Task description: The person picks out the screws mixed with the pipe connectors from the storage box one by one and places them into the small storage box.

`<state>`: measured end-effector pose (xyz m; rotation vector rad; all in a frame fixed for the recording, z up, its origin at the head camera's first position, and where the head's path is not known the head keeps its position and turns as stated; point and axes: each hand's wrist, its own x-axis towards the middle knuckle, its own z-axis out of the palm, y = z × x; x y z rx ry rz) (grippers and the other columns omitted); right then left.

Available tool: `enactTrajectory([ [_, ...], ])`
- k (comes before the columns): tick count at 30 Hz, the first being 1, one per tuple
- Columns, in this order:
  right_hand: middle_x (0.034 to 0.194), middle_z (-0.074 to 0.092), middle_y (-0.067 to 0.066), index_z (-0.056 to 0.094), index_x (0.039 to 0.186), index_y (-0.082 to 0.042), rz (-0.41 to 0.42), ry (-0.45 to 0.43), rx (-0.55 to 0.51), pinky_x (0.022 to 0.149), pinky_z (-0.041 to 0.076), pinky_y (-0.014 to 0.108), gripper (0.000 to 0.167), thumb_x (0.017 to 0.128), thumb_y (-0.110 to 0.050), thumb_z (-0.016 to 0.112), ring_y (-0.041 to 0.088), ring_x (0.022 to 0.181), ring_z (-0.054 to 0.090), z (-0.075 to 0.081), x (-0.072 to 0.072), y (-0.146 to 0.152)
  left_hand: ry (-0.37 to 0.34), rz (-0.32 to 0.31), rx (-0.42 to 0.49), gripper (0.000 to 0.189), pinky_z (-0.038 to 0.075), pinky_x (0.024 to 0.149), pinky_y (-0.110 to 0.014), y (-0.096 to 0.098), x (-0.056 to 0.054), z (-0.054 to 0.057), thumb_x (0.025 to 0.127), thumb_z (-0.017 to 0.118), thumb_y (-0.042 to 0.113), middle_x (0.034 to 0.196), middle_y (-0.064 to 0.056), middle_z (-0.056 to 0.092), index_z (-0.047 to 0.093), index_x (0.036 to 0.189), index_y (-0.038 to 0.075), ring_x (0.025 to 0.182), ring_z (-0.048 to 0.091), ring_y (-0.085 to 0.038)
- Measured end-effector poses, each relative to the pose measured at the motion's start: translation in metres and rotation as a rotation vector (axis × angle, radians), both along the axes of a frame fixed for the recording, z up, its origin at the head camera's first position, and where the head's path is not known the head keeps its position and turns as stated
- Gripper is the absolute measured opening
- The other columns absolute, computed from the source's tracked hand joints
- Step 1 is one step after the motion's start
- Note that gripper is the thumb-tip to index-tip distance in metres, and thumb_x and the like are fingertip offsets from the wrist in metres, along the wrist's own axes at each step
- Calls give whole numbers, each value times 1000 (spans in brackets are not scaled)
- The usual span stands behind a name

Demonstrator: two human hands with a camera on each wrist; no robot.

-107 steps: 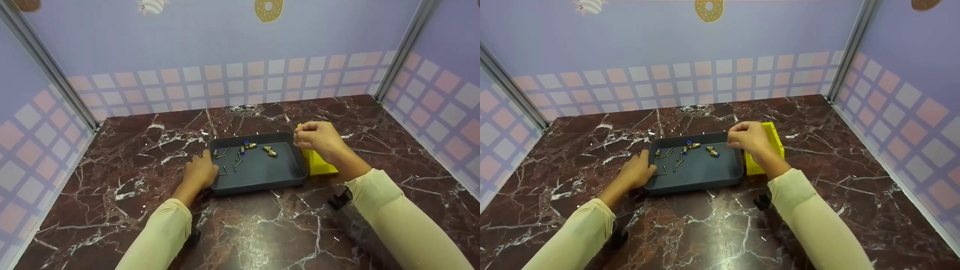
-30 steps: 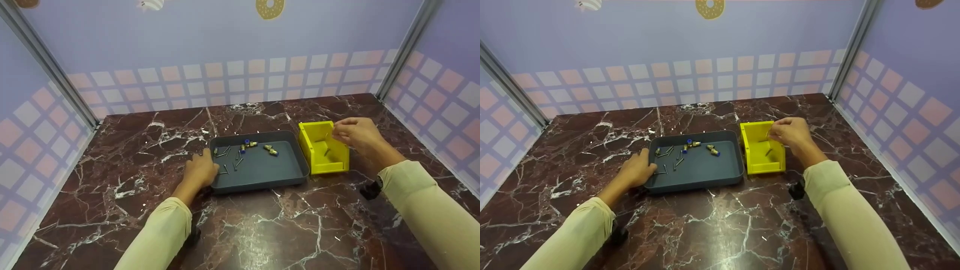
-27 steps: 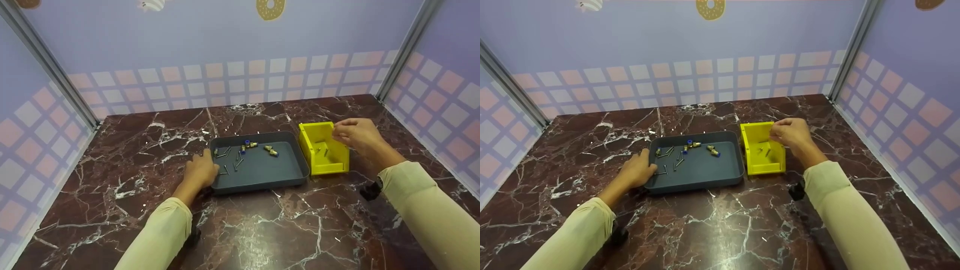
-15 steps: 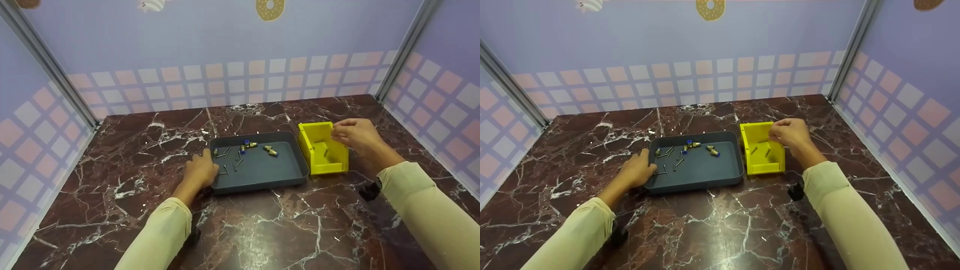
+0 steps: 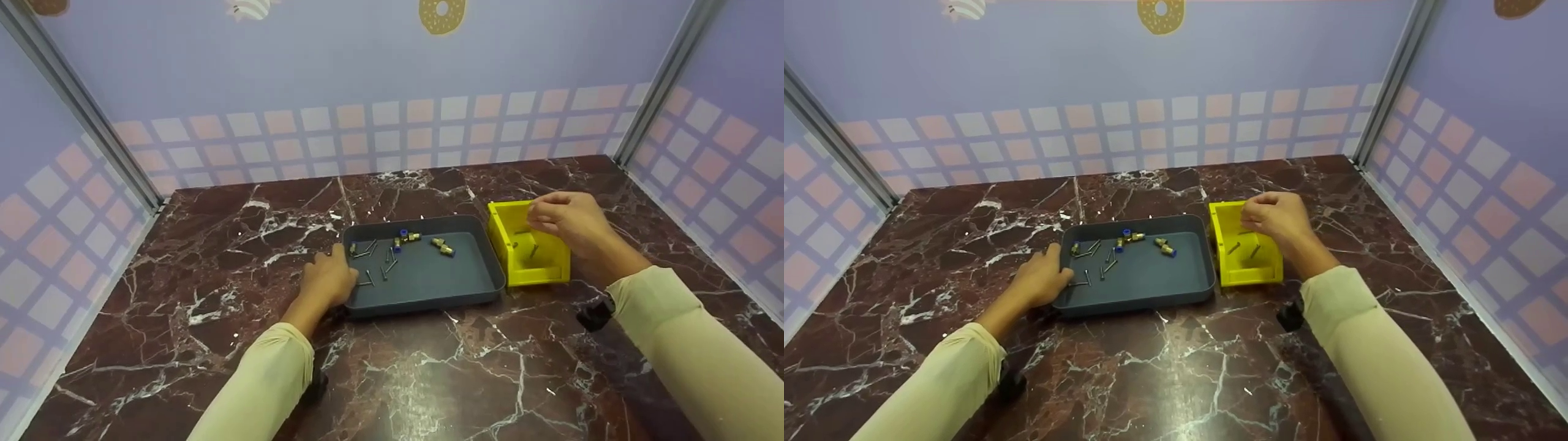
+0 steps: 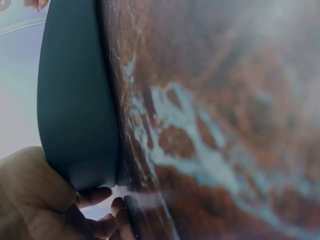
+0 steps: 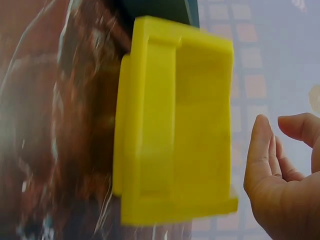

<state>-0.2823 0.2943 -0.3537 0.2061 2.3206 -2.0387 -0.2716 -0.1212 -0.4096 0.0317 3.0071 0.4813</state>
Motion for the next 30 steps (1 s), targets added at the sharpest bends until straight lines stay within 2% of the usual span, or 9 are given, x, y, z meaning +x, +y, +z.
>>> enactTrajectory([
  [3,124,59,15,58,124,8,33,35,-52,93,57,31,39,95,-14,72,17,99,71,3,0,-11,5,-4,3,58,40,107,-58,0,0,1,97,53,27,137,-36,51,39,146,0,124,51,-55],
  [8,123,60,19,58,122,10,76,58,-107,91,59,31,39,96,-16,71,24,104,70,6,1,-31,8,-11,2,59,40,108,-58,1,-1,0,96,53,27,137,-36,51,38,146,-1,125,51,-54],
  [10,123,59,19,58,122,11,89,62,-108,90,59,29,39,96,-16,70,26,107,70,6,1,-38,-1,-3,8,60,40,108,-58,2,-1,0,96,53,27,138,-36,50,38,148,0,125,51,-54],
  [16,120,61,15,61,122,9,118,67,-73,91,58,30,39,97,-19,70,22,102,71,3,-2,-59,-17,12,24,61,40,108,-59,3,-2,-1,97,54,29,140,-36,48,37,149,2,126,50,-56],
  [24,129,61,20,62,124,3,132,6,-63,91,58,31,46,92,-26,77,24,107,71,-6,-4,-94,-5,6,16,59,40,107,-59,-2,0,-1,97,54,28,137,-37,50,38,147,1,124,51,-55],
  [30,127,63,22,64,121,5,152,10,-63,89,59,33,40,92,-21,76,24,98,74,-13,-6,-117,-23,9,20,61,41,108,-59,-2,0,1,99,53,29,140,-36,48,35,150,2,126,50,-56],
])
